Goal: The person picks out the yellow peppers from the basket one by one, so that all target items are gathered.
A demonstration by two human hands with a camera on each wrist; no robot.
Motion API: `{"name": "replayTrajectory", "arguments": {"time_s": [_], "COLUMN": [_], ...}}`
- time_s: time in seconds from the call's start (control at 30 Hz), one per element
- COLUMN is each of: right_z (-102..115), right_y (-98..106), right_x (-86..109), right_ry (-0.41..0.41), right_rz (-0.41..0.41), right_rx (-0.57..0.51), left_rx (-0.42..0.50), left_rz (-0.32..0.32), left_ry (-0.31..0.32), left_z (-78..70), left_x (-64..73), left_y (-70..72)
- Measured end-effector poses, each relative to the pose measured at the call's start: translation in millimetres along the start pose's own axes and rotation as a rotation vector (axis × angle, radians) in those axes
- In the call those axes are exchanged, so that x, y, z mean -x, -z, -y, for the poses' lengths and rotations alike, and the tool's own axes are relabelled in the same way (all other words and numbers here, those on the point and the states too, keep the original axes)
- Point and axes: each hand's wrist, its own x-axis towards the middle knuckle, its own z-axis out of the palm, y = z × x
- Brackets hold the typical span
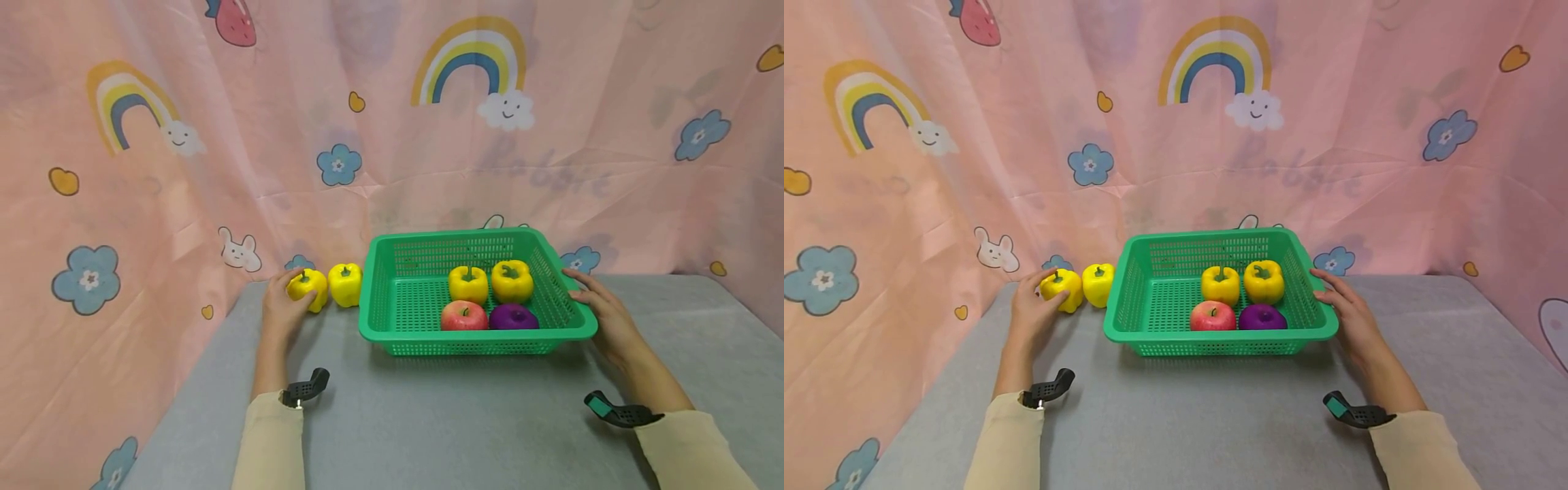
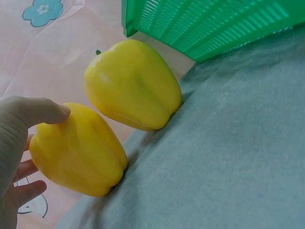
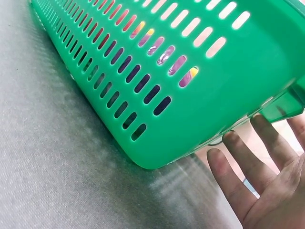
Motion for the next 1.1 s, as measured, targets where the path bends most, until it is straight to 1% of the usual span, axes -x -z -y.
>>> {"name": "replayTrajectory", "arguments": {"time_s": [0.17, 0.33, 0.43, 0.57, 0.63, 0.9, 1.1], "right_z": [0, -1, -1, -1, -1, -1, -1], "right_y": [0, 0, 1, 1, 0, 0, 1], "right_x": [-0.2, -0.2, -0.4, -0.3, -0.1, 0.2, 0.1], "right_ry": [0.009, 0.010, 0.007, 0.006, 0.006, 0.007, 0.003], "right_rz": [0.005, 0.010, 0.012, 0.016, 0.018, 0.014, 0.016], "right_rx": [-0.009, -0.020, -0.027, -0.036, -0.039, -0.028, -0.026], "left_rx": [-0.001, -0.002, 0.001, 0.005, 0.011, 0.009, -0.013], "left_rz": [0.000, -0.011, -0.013, -0.008, -0.007, 0.006, 0.003], "left_ry": [-0.022, -0.053, -0.056, -0.042, -0.049, -0.150, -0.214], "left_z": [-0.4, -4.0, -7.5, -12.8, -15.4, -31.1, -50.5], "left_x": [-0.2, -0.4, -1.0, -1.6, -2.2, -1.5, 2.4], "left_y": [2.8, 7.0, 9.9, 13.7, 15.3, 19.6, 16.9]}}
